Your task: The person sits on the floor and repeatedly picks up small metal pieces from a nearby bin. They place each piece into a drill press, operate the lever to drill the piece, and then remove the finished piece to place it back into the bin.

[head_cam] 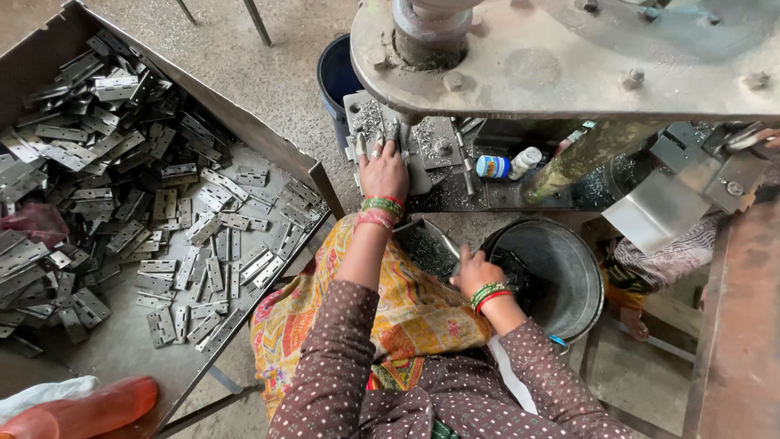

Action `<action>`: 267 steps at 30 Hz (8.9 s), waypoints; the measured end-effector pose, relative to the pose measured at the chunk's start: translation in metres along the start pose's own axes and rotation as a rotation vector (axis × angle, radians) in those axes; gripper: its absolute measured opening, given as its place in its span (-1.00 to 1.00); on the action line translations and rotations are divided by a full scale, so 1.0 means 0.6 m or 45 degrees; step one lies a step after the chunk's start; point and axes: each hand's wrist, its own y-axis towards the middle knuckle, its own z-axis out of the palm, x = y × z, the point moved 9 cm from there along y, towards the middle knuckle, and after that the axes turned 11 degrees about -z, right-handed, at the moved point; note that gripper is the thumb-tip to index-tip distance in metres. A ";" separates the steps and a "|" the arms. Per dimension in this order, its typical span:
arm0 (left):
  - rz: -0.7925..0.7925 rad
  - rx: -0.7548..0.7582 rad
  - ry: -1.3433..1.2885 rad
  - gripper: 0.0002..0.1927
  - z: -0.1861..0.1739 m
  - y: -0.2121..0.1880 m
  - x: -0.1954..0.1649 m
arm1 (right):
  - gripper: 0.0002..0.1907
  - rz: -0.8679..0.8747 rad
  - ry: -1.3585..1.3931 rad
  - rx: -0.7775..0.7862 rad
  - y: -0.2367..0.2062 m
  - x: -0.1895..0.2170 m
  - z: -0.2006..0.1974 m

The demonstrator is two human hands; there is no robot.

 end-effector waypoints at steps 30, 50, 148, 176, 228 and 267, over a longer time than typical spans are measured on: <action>-1.001 -0.094 -0.012 -0.45 -0.070 -0.374 0.495 | -0.68 -0.505 -0.170 -1.188 -0.129 0.005 -0.215; -0.962 -0.414 0.407 -0.90 -0.151 -0.312 0.631 | -0.50 -0.327 -0.399 -1.149 -0.130 -0.013 -0.210; 0.030 -0.159 -0.090 -0.52 -0.093 -0.102 0.081 | -0.44 -0.377 -0.029 -1.095 -0.148 0.095 -0.221; -0.109 -0.279 -0.412 -0.57 -0.095 -0.086 0.125 | -0.59 -0.622 0.940 -0.886 -0.003 0.133 -0.226; -0.028 -0.039 0.130 -0.66 0.012 -0.072 -0.026 | -0.58 -0.310 0.133 -0.686 -0.026 0.027 -0.190; 0.088 -0.204 0.133 -0.74 -0.010 -0.067 -0.033 | -0.22 -0.079 0.224 -0.049 -0.008 0.002 -0.010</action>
